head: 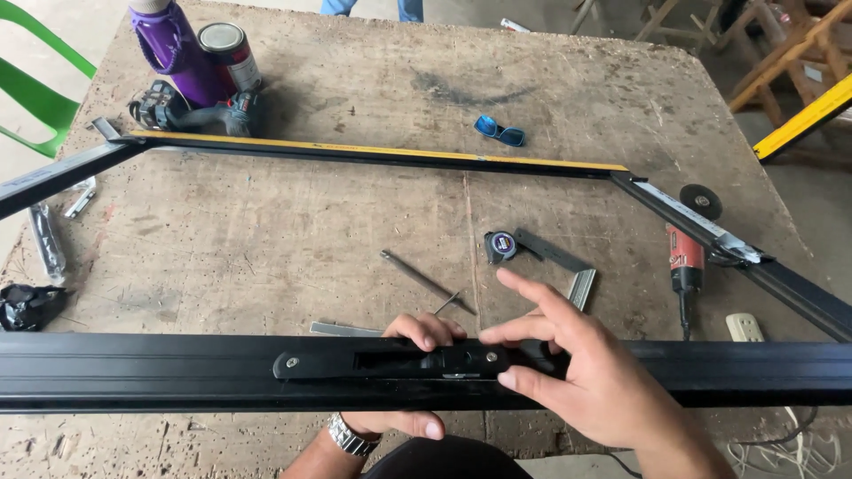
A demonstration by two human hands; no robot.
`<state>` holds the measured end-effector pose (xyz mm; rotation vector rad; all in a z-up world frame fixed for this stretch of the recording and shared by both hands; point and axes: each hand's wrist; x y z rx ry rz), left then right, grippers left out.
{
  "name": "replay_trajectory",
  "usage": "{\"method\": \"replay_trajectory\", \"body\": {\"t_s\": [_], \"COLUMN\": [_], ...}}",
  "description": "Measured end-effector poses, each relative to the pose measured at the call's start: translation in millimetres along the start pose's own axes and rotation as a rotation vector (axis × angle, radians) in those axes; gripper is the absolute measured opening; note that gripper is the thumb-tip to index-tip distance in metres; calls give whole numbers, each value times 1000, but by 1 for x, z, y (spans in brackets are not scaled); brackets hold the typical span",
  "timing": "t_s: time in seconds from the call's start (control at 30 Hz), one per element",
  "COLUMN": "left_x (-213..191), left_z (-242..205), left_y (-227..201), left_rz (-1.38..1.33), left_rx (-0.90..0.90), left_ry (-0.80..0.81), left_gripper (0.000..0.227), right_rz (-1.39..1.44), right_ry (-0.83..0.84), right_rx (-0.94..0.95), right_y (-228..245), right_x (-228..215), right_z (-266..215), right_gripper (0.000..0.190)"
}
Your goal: The person assembles a black window frame by inserting a metal locking mechanism into a slot and securing it with screws. They use a screwdriver to tighten the screws and repeatedly test the mechanism's operation by sliding it along the frame.
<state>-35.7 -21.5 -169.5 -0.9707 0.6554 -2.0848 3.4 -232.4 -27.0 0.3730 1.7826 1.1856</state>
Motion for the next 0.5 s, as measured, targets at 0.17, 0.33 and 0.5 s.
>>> {"method": "replay_trajectory", "body": {"t_s": [0.17, 0.33, 0.5], "left_x": [0, 1, 0], "left_z": [0, 1, 2], "left_y": [-1, 1, 1], "left_rz": [4, -11, 12], "left_rx": [-3, 11, 13], "left_ry": [2, -11, -34], "left_gripper": [60, 60, 60], "right_rz": [117, 55, -69], "right_ry": [37, -16, -183], "right_rx": [74, 85, -3], "right_y": [-5, -3, 6], "right_x": [-1, -1, 6], "right_z": [4, -3, -23], "right_gripper": [81, 89, 88]}}
Point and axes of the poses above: each hand's wrist, its own z-axis towards the middle knuckle, its own x-axis out of the palm, y = z × x, and after that the axes turned 2 degrees about z, right-handed
